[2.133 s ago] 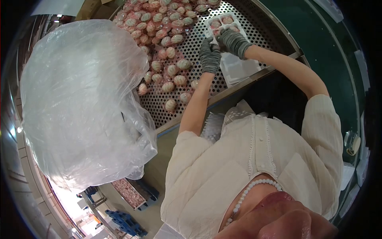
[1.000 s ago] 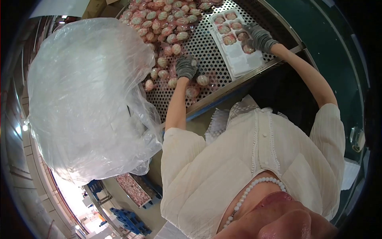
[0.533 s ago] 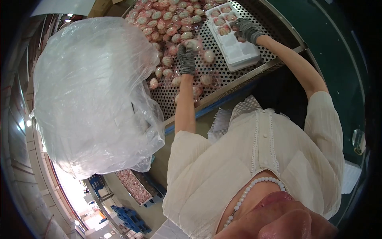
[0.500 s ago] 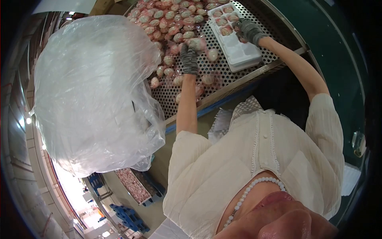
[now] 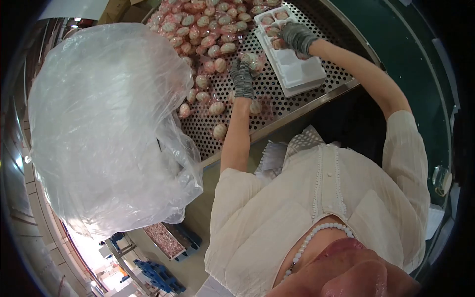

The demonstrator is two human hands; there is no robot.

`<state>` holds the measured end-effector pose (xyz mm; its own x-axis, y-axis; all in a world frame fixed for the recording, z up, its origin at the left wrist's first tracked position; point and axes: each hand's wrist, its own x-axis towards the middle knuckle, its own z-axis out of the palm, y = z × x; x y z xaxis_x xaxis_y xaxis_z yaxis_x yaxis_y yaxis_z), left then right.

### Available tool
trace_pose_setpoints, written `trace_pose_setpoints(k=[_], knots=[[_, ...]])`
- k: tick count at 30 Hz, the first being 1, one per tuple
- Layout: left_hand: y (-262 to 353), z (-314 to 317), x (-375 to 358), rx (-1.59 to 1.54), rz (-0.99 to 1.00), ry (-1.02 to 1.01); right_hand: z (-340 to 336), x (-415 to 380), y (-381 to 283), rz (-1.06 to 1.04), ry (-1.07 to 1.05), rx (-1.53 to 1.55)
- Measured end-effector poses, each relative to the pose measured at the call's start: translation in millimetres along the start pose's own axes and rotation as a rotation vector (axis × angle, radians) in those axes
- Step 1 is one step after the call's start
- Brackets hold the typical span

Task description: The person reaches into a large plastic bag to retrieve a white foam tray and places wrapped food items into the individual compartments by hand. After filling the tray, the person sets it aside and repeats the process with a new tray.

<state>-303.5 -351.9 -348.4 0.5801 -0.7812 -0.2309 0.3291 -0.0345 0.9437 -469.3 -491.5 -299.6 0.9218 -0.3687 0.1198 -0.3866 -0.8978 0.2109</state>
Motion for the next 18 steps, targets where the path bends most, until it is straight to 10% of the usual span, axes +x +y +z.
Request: trace_pose_setpoints(k=[4,10,16,18], knots=[[-22,-18,31,-0.189,-0.002,-0.077,53,43,20,-0.037,0.105,0.145],[3,4,10,-0.222,-0.161,0.049,37,74,5,-0.137,-0.523,-0.121],[-6,12,15,-0.29,-0.276,-0.07,37,62,13,-0.081,-0.305,0.017],[-9,11,11,-0.281,-0.231,-0.084,84,52,25,-0.193,0.182,0.214]])
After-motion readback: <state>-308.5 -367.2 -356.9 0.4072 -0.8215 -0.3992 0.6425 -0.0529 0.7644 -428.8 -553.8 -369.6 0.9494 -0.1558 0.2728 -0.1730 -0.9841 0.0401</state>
